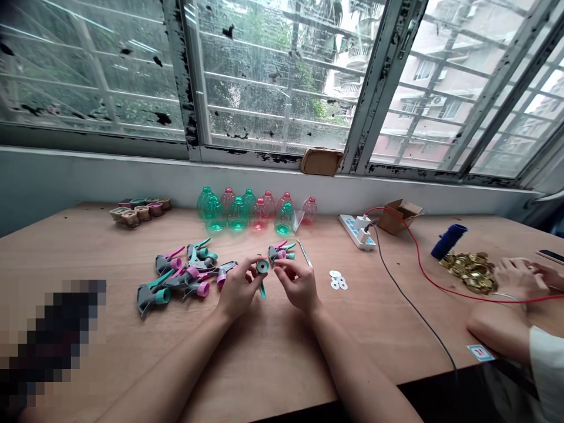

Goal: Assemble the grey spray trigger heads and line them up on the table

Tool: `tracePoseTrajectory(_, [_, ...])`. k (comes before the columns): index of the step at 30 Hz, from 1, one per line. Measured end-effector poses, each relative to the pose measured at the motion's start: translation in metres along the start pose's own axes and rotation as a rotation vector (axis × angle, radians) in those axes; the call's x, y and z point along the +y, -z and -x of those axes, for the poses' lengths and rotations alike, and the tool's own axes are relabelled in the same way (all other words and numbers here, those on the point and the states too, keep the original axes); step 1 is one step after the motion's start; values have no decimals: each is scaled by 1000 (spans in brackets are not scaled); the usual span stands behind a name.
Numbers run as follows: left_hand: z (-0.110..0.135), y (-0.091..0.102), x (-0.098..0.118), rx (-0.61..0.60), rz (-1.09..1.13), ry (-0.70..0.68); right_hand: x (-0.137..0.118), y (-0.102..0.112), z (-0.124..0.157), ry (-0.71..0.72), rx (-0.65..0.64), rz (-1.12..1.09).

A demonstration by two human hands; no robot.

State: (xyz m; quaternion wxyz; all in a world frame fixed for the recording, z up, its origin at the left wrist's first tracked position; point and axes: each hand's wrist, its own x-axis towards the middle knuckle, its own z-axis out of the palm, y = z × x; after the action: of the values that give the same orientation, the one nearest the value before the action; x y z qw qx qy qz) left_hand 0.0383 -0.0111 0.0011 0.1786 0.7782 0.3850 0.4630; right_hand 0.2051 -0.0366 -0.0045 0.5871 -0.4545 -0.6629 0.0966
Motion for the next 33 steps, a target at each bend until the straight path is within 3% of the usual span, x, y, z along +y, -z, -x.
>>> tracePoseTrajectory(8, [-1,0,-2,21,33,67,18,7,-6,-123,3,62])
tracePoseTrajectory(14, [-29,5,-7,81,-67,147,37,41,-25,-398,121,479])
tracePoseTrajectory(17, [-60,6,-14,-51,-192,146,45,57,-32,-524,105,611])
tracePoseTrajectory(21, [-95,-8,-24,-260,-317,92,48,60,-34,-584,28,649])
tracePoseTrajectory(26, [-111,-20,-25,-366,-328,64,47,59,-35,-597,-30,673])
tracePoseTrajectory(29, [-109,1,-18,-314,-315,32,50,72,-36,-623,-69,742])
tracePoseTrajectory(33, [-86,48,-7,-228,-384,30,63,101,-36,-733,-134,780])
